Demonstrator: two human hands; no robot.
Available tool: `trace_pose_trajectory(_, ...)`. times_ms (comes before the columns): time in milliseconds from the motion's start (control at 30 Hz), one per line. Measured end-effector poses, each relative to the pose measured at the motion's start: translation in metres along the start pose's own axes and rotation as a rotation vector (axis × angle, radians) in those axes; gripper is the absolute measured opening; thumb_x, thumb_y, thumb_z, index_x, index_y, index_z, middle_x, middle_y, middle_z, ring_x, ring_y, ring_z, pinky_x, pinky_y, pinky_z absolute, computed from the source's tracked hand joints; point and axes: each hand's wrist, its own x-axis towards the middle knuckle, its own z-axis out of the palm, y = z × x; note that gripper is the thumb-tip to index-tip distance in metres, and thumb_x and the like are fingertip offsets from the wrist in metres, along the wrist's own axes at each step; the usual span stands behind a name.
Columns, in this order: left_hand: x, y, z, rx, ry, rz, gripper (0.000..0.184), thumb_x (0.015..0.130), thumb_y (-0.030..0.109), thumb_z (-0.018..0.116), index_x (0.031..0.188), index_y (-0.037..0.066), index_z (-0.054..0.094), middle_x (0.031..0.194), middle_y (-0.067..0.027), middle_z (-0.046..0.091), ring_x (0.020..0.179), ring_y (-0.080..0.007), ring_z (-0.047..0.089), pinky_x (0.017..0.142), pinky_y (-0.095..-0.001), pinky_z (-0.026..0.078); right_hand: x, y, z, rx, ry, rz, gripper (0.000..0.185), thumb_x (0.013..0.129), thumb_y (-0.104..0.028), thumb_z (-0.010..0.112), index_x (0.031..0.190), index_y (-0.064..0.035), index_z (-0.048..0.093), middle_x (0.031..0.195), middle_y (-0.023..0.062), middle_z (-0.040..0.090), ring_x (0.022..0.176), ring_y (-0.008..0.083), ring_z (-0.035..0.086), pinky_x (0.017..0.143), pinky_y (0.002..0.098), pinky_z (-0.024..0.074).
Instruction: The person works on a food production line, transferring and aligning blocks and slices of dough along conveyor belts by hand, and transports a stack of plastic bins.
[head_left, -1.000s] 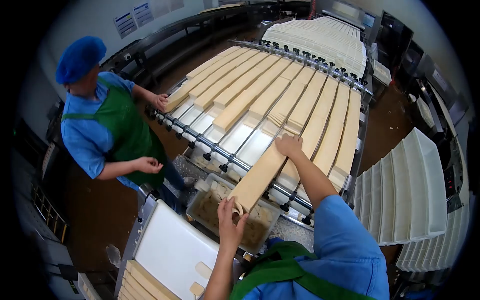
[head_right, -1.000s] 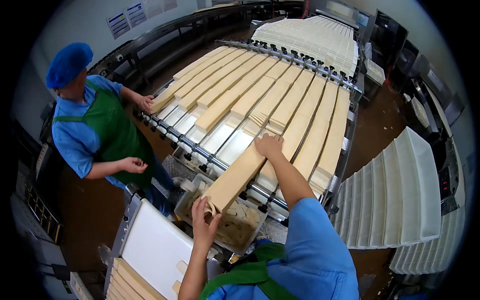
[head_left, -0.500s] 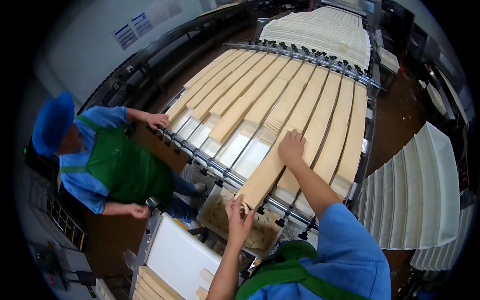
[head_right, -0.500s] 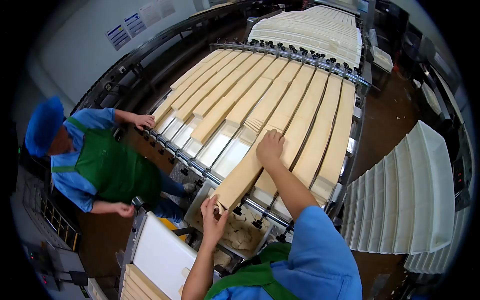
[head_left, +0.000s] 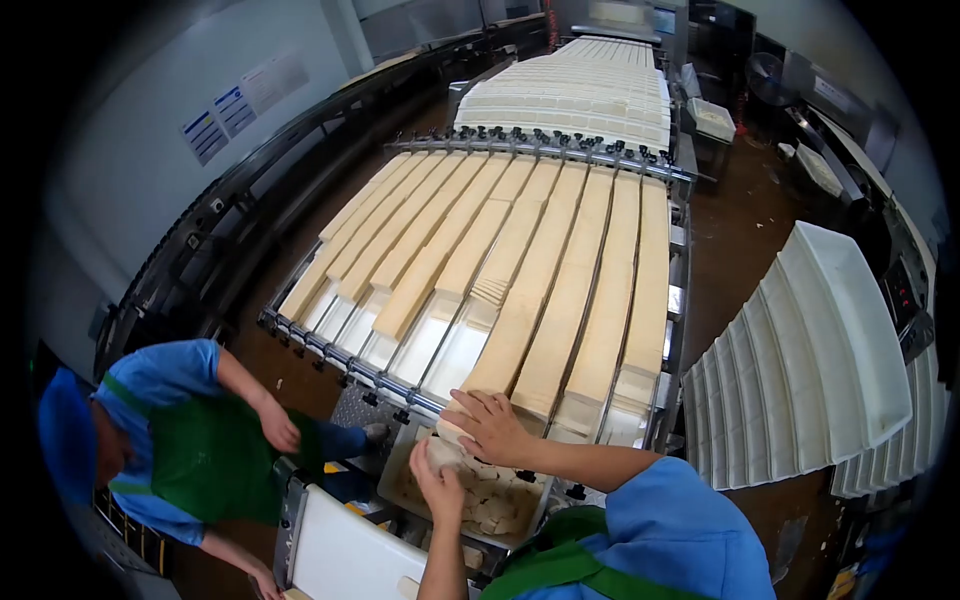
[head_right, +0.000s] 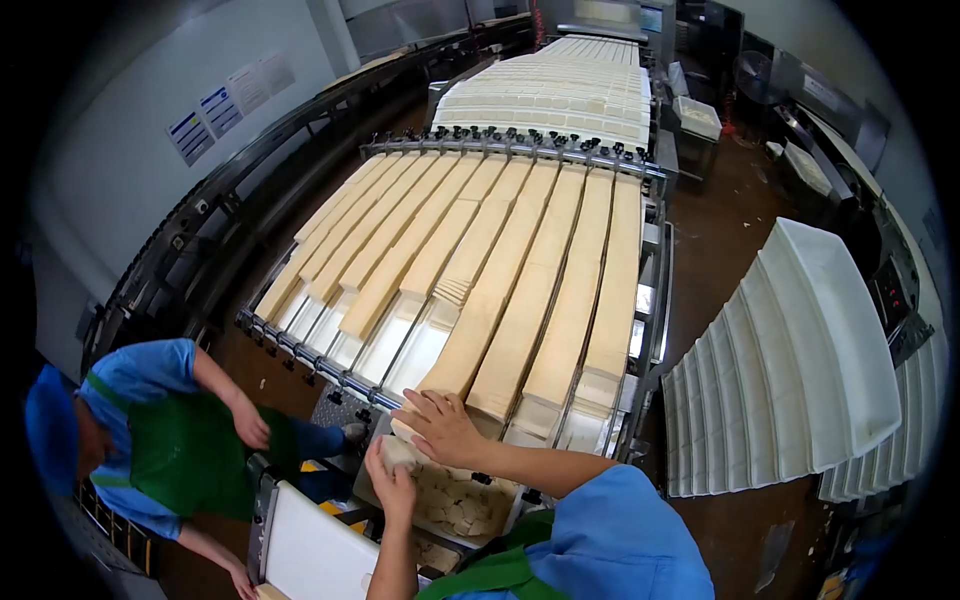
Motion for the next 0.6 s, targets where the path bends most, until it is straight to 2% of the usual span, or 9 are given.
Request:
trace_pose_trajectory(67,-0.015,-0.001,-0.01,0.067,0.189,-0.02,0.06,0.074,-0.003,0.046,0.133,-0.001,0.037,0.136,-0.0255,0.029,0.122,-0.0402,0.038,0.102,-0.0442,0.033,0.0,0.0,0.006,-0.084,-0.001,-0.032,0.05,0.077,-0.022,0.064,0.125,-0.019,0.051,0.139,0.0106,0.039,0.121,0.0287,0.041,0.094,0.0459,0.0317)
trace_pose_trajectory(133,-0.04,-0.015,-0.019,0.195,0.232,-0.113,0.06,0.074,-0.003,0.047,0.133,-0.002,0.036,0.135,-0.0272,0.027,0.124,-0.0423,0.034,0.104,-0.0455,0.029,0.0,-0.003,0.006,-0.131,-0.027,-0.076,0.047,0.076,-0.021,0.065,0.121,-0.0189,0.054,0.139,0.0104,0.039,0.121,0.0289,0.041,0.094,0.0453,0.032)
trace_pose_trajectory(267,-0.106,-0.056,-0.039,0.326,0.012,-0.195,0.059,0.075,-0.001,0.053,0.132,-0.002,0.038,0.131,-0.0278,0.032,0.121,-0.0436,0.034,0.101,-0.0444,0.032,0.007,-0.004,0.013,-0.126,-0.059,-0.077,0.04,0.071,-0.02,0.068,0.11,-0.0187,0.063,0.139,0.0105,0.039,0.122,0.0288,0.04,0.094,0.0453,0.0324)
trace_pose_trajectory(333,-0.137,-0.067,-0.046,0.336,-0.084,-0.252,0.057,0.075,0.0,0.055,0.13,-0.002,0.04,0.128,-0.0272,0.036,0.118,-0.0437,0.037,0.1,-0.044,0.034,0.011,-0.004,0.013,-0.125,-0.136,-0.042,0.045,0.072,-0.021,0.069,0.115,-0.0169,0.059,0.14,0.0123,0.038,0.124,0.03,0.039,0.096,0.0467,0.0317)
trace_pose_trajectory(400,-0.16,-0.07,-0.051,0.388,-0.252,-0.151,0.049,0.075,0.004,0.059,0.123,0.001,0.05,0.119,-0.0232,0.047,0.109,-0.0408,0.046,0.093,-0.0433,0.04,0.013,-0.006,0.016,-0.124,-0.217,-0.007,0.05,0.072,-0.023,0.069,0.12,-0.0152,0.056,0.141,0.0141,0.036,0.126,0.0311,0.037,0.098,0.0482,0.0311)
trace_pose_trajectory(433,-0.165,-0.069,-0.051,0.387,-0.252,-0.149,0.049,0.075,0.004,0.059,0.123,0.001,0.05,0.119,-0.0232,0.047,0.109,-0.0408,0.046,0.093,-0.0433,0.04,0.014,-0.007,0.019,-0.09,-0.201,0.097,0.056,0.074,-0.024,0.069,0.125,-0.0123,0.051,0.141,0.0165,0.035,0.127,0.0328,0.036,0.099,0.05,0.0301)
trace_pose_trajectory(500,-0.173,-0.067,-0.052,0.467,-0.436,0.155,0.034,0.075,0.008,0.059,0.109,0.005,0.06,0.105,-0.0148,0.058,0.096,-0.0344,0.055,0.084,-0.0422,0.046,0.014,-0.006,0.025,-0.06,-0.183,0.202,0.062,0.075,-0.026,0.069,0.13,-0.0095,0.046,0.141,0.0188,0.034,0.128,0.0344,0.035,0.1,0.0519,0.0291)
trace_pose_trajectory(567,-0.185,-0.072,-0.045,0.496,-0.42,0.142,0.029,0.074,0.009,0.059,0.103,0.007,0.063,0.1,-0.012,0.06,0.091,-0.0321,0.057,0.08,-0.0413,0.047,0.014,0.0,0.028,-0.096,-0.298,0.428,0.071,0.078,-0.032,0.067,0.136,-0.0057,0.036,0.142,0.0215,0.032,0.131,0.0372,0.031,0.103,0.0551,0.0253)
trace_pose_trajectory(600,-0.188,-0.071,-0.044,0.53,-0.404,0.128,0.024,0.074,0.01,0.06,0.098,0.009,0.065,0.096,-0.0092,0.062,0.086,-0.0297,0.059,0.075,-0.0405,0.049,0.016,0.0,0.027,-0.102,-0.296,0.425,0.071,0.078,-0.032,0.067,0.136,-0.0057,0.036,0.142,0.0215,0.032,0.131,0.0372,0.031,0.103,0.0551,0.0253)
